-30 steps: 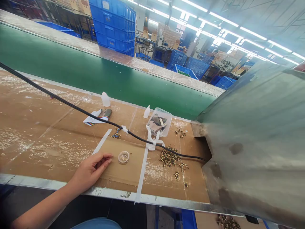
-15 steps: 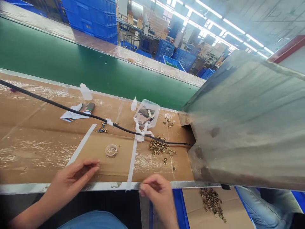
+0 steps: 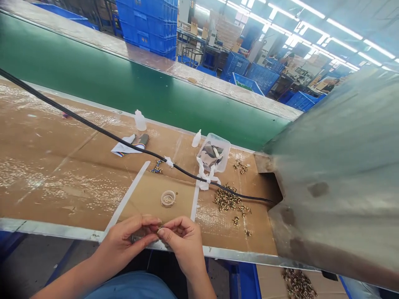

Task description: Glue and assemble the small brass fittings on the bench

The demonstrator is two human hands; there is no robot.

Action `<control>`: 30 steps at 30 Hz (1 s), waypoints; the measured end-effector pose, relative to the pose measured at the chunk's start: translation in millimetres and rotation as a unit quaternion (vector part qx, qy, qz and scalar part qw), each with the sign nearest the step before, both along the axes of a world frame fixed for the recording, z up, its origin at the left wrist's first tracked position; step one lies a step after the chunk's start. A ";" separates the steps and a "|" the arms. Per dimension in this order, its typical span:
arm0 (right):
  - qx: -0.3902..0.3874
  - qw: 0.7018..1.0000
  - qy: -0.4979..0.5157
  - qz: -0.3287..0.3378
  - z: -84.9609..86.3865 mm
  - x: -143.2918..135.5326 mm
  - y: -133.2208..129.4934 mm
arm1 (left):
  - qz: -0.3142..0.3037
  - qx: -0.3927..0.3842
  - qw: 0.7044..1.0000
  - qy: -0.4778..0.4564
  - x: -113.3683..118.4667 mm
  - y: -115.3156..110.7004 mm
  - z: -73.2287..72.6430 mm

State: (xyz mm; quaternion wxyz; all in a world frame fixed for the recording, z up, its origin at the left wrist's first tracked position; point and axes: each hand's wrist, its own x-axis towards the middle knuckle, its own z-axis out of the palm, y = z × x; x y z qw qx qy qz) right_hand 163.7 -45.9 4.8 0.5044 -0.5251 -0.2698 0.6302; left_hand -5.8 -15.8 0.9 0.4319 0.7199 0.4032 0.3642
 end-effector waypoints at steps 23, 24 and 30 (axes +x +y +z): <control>0.163 0.934 -0.315 0.033 3.0 -2.9 -8.5 | 0.000 -0.063 0.997 -0.037 4.5 2.0 -19.4; 0.166 0.932 -0.321 0.030 3.0 -3.3 -8.4 | -0.003 -0.062 0.997 -0.037 4.5 2.6 -18.4; 0.156 0.940 -0.301 0.036 -3.7 -3.6 -8.7 | -0.039 -0.108 0.992 -0.050 4.7 4.3 -14.2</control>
